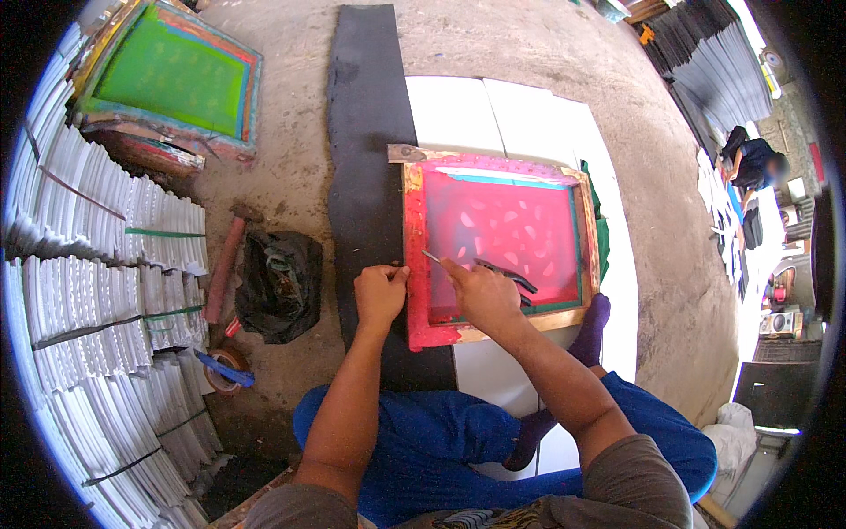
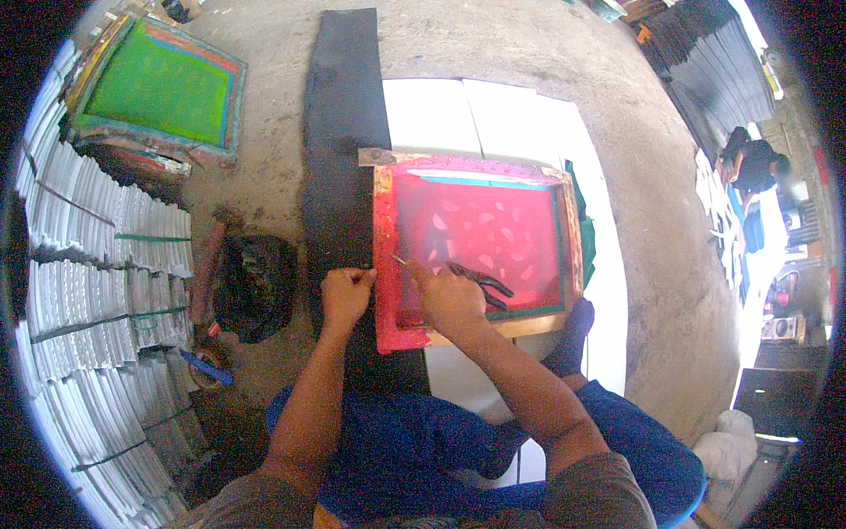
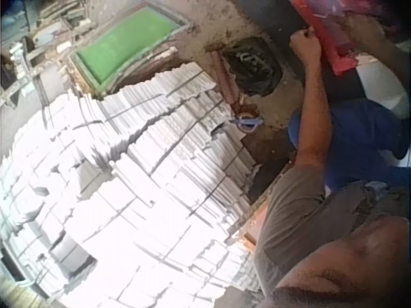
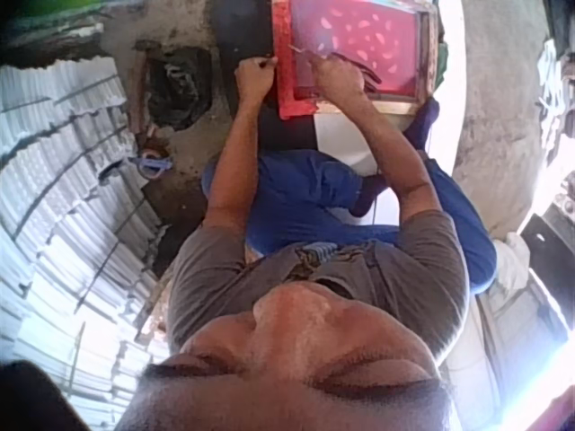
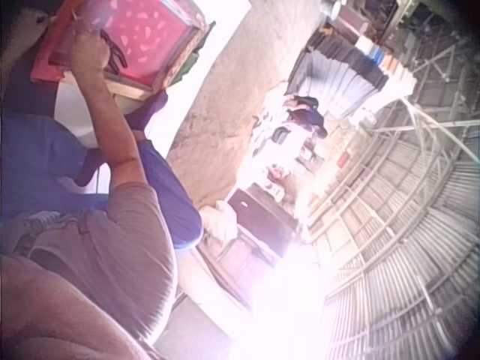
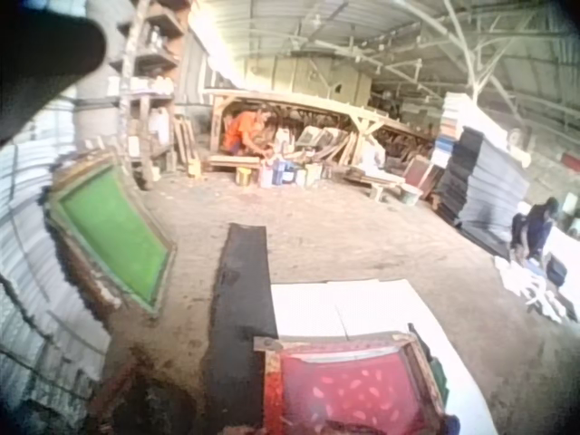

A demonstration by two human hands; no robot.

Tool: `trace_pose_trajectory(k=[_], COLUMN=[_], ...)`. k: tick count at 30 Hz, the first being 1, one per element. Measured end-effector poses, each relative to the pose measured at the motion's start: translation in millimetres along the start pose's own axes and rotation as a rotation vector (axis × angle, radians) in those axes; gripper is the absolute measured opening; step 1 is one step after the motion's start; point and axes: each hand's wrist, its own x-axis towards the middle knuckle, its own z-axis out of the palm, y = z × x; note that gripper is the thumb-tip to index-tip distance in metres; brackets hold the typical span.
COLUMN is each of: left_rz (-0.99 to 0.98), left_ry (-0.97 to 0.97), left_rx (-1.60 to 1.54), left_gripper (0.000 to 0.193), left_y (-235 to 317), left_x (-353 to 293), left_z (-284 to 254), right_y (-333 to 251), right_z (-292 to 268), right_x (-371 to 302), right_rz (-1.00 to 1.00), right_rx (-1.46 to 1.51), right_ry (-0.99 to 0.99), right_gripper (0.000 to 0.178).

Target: The person sits on the floor and uses a screwdriver and pliers to adjust and tighten screws on a red-framed screen. The person manipulates the frame and tools to secure the mesh and frame components.

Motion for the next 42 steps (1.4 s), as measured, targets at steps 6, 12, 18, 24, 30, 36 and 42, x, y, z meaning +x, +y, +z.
trace_pose_trajectory(k=[6,12,18,24,30,36,42], left_rz=[-0.018,-0.085,-0.122,-0.106,-0.040,-0.059,-0.049], left_ry=[-0.041,-0.046,-0.068,-0.062,-0.060,-0.055,-0.044], left_rx=[0.005,-0.044,-0.097,-0.087,-0.011,-0.003,-0.011], left_gripper=[0.032,0.022,0.019,0.019,0.019,0.019,0.019], left_y=[-0.7,0.4,0.7,-2.4,5.5,3.8,4.2], left_x=[0.0,-2.4,-3.5,-0.6,-4.3,-2.9,-2.5], left_z=[-0.7,-2.5,0.7,2.5,-3.3,-2.1,-0.7], right_y=[-5.0,-40.0,-59.2,-25.6,-6.8,-12.7,-8.4], right_z=[-4.5,-27.9,-0.2,-13.7,-8.7,4.4,14.3], right_x=[-0.2,1.8,2.8,10.7,-5.0,-6.2,-4.3], right_rz=[0.030,0.128,0.215,0.071,0.116,0.092,0.068], right_rx=[-0.020,-0.110,-0.082,0.135,0.164,0.104,0.087], right_ry=[-0.117,-0.171,-0.134,-0.174,-0.062,-0.011,-0.015], right_gripper=[0.037,0.040,0.037,0.032,0.034,0.034,0.036])
